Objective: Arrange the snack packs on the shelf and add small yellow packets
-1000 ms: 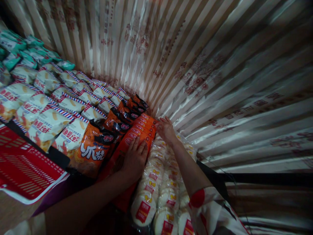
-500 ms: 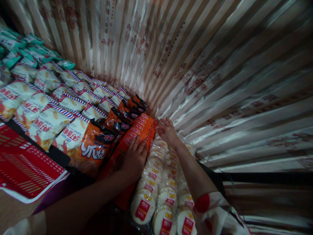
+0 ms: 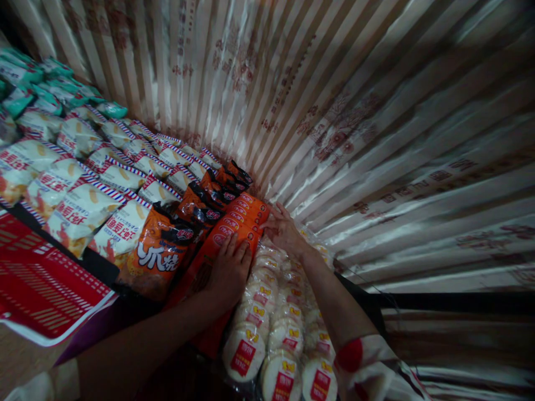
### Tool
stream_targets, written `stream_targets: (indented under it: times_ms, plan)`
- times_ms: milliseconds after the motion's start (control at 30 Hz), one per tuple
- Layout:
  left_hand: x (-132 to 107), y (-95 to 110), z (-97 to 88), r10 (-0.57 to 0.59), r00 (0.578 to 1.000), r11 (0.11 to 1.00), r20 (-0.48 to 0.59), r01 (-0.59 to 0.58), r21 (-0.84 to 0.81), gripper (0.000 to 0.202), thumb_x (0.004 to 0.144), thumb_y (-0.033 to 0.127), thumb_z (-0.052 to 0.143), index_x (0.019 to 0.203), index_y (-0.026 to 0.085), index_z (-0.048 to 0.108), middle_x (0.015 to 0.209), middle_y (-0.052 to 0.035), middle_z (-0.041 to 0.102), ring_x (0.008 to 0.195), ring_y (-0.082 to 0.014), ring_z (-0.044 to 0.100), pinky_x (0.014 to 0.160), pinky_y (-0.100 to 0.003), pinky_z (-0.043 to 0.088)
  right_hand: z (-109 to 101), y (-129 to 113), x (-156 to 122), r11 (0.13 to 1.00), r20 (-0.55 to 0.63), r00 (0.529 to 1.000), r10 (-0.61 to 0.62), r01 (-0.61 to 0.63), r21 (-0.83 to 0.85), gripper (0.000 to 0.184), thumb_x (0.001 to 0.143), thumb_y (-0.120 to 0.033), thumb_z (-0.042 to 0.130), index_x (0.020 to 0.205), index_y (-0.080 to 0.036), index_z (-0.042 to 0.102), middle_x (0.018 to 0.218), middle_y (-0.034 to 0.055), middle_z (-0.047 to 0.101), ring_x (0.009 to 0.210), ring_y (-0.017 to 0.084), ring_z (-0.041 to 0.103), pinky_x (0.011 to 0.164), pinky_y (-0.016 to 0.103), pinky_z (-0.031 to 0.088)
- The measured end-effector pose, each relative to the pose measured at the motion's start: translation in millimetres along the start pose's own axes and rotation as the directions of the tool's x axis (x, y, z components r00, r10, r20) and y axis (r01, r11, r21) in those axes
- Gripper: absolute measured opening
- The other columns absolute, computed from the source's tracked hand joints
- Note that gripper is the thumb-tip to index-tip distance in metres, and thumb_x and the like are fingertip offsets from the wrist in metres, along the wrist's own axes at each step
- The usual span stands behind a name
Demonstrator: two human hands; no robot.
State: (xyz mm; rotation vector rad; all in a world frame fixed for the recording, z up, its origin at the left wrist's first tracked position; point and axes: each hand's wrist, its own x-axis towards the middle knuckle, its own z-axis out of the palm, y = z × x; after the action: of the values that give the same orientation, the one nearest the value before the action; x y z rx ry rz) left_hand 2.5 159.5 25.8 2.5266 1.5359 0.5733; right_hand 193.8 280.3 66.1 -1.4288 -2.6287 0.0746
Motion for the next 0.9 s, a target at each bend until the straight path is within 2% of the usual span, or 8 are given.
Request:
stream_targets:
  times_ms: [300,467,533,733,900]
  plan:
    - [0.9,0.8,-2.6,0.000,1.000,1.000,0.003,0.000,0.011,0.040,0.091,0.021,0.044,0.127,0.011,0.059,0.137,-0.0118,0.054,0.137,-0.0319,0.036,0.114,-0.050,0.029,6.5,0.3,-3.6,0.998,0.034,0.998,0.062,-0.061,-0.011,0.029,0.070,-0.010,0.059,0.087,-0.025,0.077,0.138,0.0063,0.054,0.142,0.029,0.029,0.115,0.058,0.024]
    - [0.8,-0.4,-1.0,0.003,1.000,1.000,-0.009,-0.003,0.010,0.041,0.093,0.022,0.042,0.129,0.010,0.058,0.137,-0.0109,0.055,0.136,-0.0324,0.037,0.114,-0.048,0.029,10.5,0.6,-5.6,0.997,0.011,0.997,0.075,-0.075,-0.004,0.027,0.070,-0.013,0.061,0.086,-0.028,0.077,0.140,0.0012,0.053,0.144,0.029,0.023,0.115,0.055,0.026]
    - [0.7,-0.8,-0.6,0.008,1.000,1.000,-0.010,-0.007,0.009,0.042,0.093,0.022,0.042,0.129,0.009,0.057,0.138,-0.0111,0.054,0.136,-0.0326,0.036,0.114,-0.048,0.028,9.7,0.6,-6.2,0.998,-0.008,0.998,0.067,-0.067,0.007,0.027,0.071,-0.013,0.060,0.086,-0.028,0.077,0.141,0.0003,0.052,0.143,0.029,0.024,0.115,0.056,0.027]
    - [1.0,-1.1,-0.7,0.017,1.000,1.000,-0.021,-0.017,0.003,0.041,0.092,0.019,0.041,0.129,0.011,0.058,0.138,-0.0121,0.054,0.138,-0.0309,0.035,0.113,-0.050,0.029,3.8,3.3,-9.2,0.998,-0.068,0.997,0.027,-0.023,0.064,0.030,0.072,-0.012,0.055,0.090,-0.023,0.076,0.135,0.0056,0.057,0.138,0.027,0.036,0.115,0.057,0.027]
    - [3.2,-0.9,-3.9,0.005,1.000,1.000,-0.011,-0.005,-0.020,0.042,0.092,0.019,0.041,0.129,0.009,0.058,0.138,-0.0129,0.053,0.138,-0.0320,0.035,0.114,-0.049,0.028,3.4,1.7,-11.5,0.998,-0.048,0.996,0.068,-0.069,-0.008,0.024,0.073,-0.014,0.057,0.084,-0.023,0.075,0.138,0.0045,0.055,0.143,0.030,0.026,0.114,0.059,0.025]
